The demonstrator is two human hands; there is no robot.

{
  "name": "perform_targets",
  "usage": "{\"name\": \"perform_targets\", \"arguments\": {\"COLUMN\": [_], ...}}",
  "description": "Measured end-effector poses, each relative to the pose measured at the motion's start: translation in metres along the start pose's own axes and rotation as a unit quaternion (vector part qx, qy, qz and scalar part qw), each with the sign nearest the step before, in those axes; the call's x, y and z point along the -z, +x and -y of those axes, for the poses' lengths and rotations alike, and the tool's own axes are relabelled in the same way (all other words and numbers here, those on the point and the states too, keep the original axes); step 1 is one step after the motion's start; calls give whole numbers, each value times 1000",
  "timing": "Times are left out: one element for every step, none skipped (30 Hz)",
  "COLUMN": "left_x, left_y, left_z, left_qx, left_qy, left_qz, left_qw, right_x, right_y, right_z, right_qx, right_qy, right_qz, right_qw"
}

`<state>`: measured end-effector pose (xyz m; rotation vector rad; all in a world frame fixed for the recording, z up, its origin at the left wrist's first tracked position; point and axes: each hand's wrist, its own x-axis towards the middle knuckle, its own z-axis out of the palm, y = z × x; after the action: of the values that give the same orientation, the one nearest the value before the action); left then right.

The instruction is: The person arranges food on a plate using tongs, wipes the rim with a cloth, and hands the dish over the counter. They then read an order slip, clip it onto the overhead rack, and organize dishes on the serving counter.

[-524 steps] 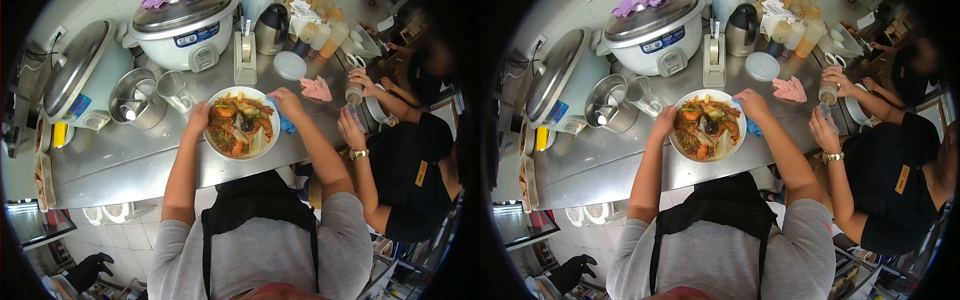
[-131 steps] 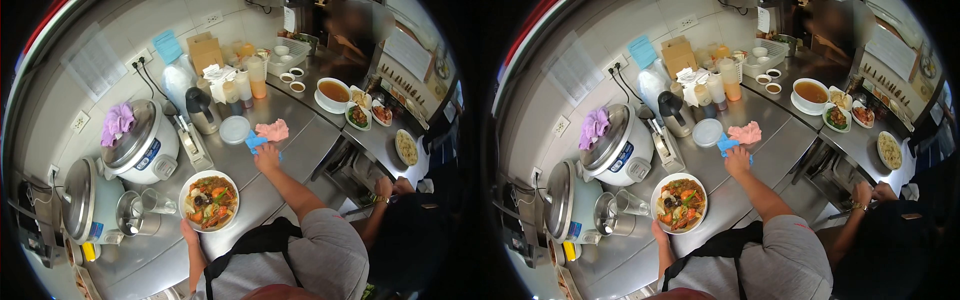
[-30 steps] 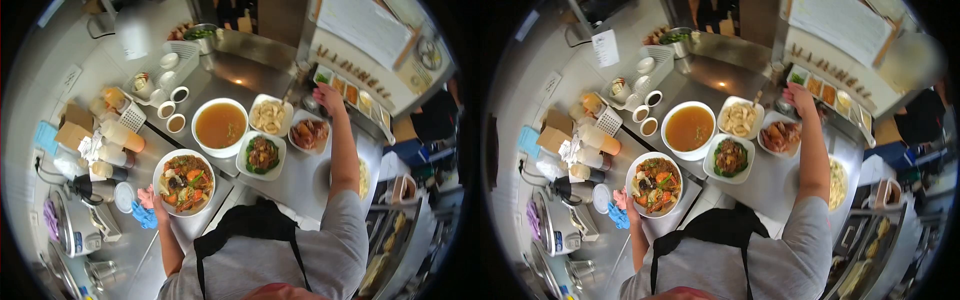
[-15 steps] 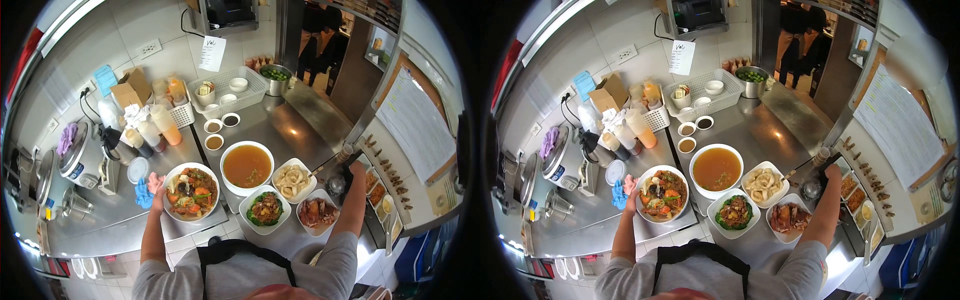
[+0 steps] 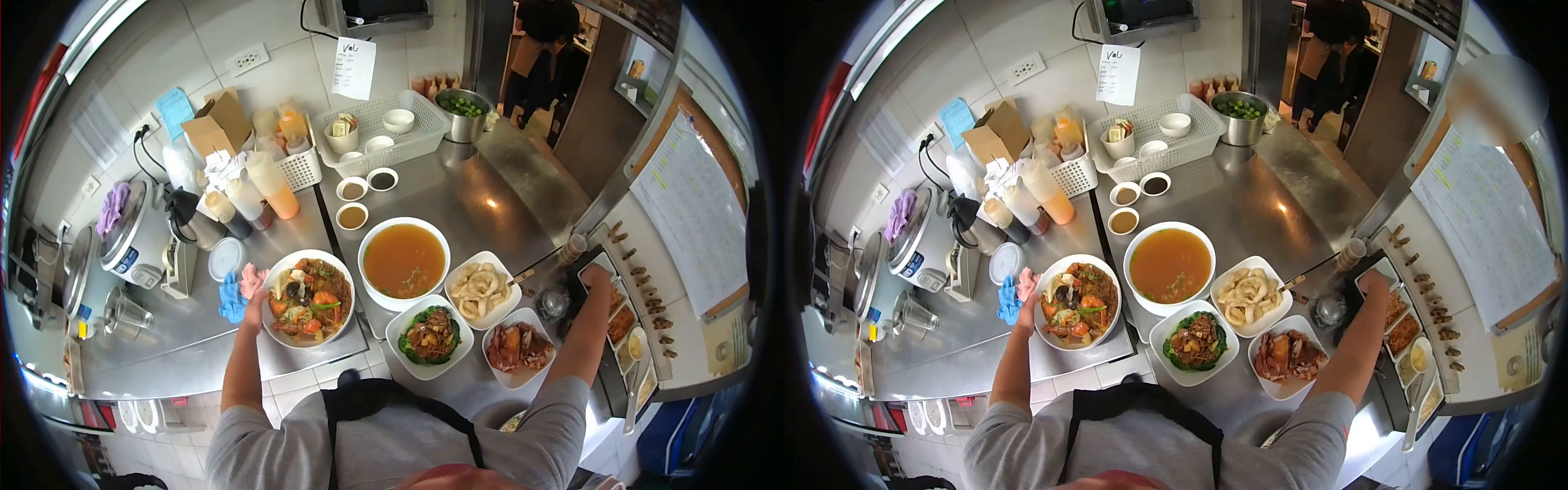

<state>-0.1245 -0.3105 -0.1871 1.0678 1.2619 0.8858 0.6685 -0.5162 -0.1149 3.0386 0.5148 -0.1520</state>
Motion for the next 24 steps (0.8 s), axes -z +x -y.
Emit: {"name": "perform_targets", "arguments": {"left_x": [0,1,2,2,1,0,-2,-3,-2,-1,0,-1,-3,-7,-7,1,4,3,0,-1,-3,-6,-7,-5], "left_y": [1,2,2,3,2,2,1,1,0,2,4,2,0,-2,-2,6,6,5,5,5,3,0,-2,0], "left_z": [1,3,3,4,3,1,0,-2,-3,2,5,1,-3,-7,-8,3,2,-1,-3,-1,-4,-12,-15,-13], "left_qx": [-7,-13,-14,-15,-16,-25,-19,-13,-5,-35,-63,-52,-43,-57,-72,-44,-31,-19,-7,-24,-19,-14,-10,-11], "left_qy": [-4,-9,-9,-10,-11,-4,-12,-19,-26,-6,13,-5,-24,-6,11,15,27,37,47,37,39,41,43,49], "left_qz": [4,7,3,-1,-6,-9,-3,1,4,-2,-9,4,16,12,9,2,-2,-3,-3,-8,-4,1,7,6], "left_qw": [1000,1000,1000,1000,1000,1000,1000,1000,1000,999,998,999,999,998,997,999,999,999,999,999,999,999,999,999], "right_x": [-1,1,-1,1,2,3,0,-3,-7,-3,3,-2,-10,-21,-30,-10,11,34,54,71,81,85,89,102], "right_y": [1,3,3,4,6,8,17,26,34,37,38,44,55,72,102,79,56,28,9,-8,-23,-35,-48,-89], "right_z": [1,0,1,1,0,-1,-8,-15,-23,-32,-41,-45,-59,-73,-92,-81,-65,-44,-29,-15,0,15,32,61], "right_qx": [-3,-8,-13,-17,-18,-19,-1,17,37,162,283,263,179,74,25,1,-25,-50,-23,4,30,105,178,196], "right_qy": [2,5,8,14,19,29,22,15,7,-177,-347,-258,6,456,695,735,773,808,808,808,808,798,781,768], "right_qz": [2,2,4,3,-1,-4,-26,-48,-68,-61,-100,-70,1,66,116,89,60,28,43,57,70,113,155,177], "right_qw": [1000,1000,1000,1000,1000,999,999,999,997,969,888,927,984,885,709,672,631,587,587,586,584,583,578,583]}}
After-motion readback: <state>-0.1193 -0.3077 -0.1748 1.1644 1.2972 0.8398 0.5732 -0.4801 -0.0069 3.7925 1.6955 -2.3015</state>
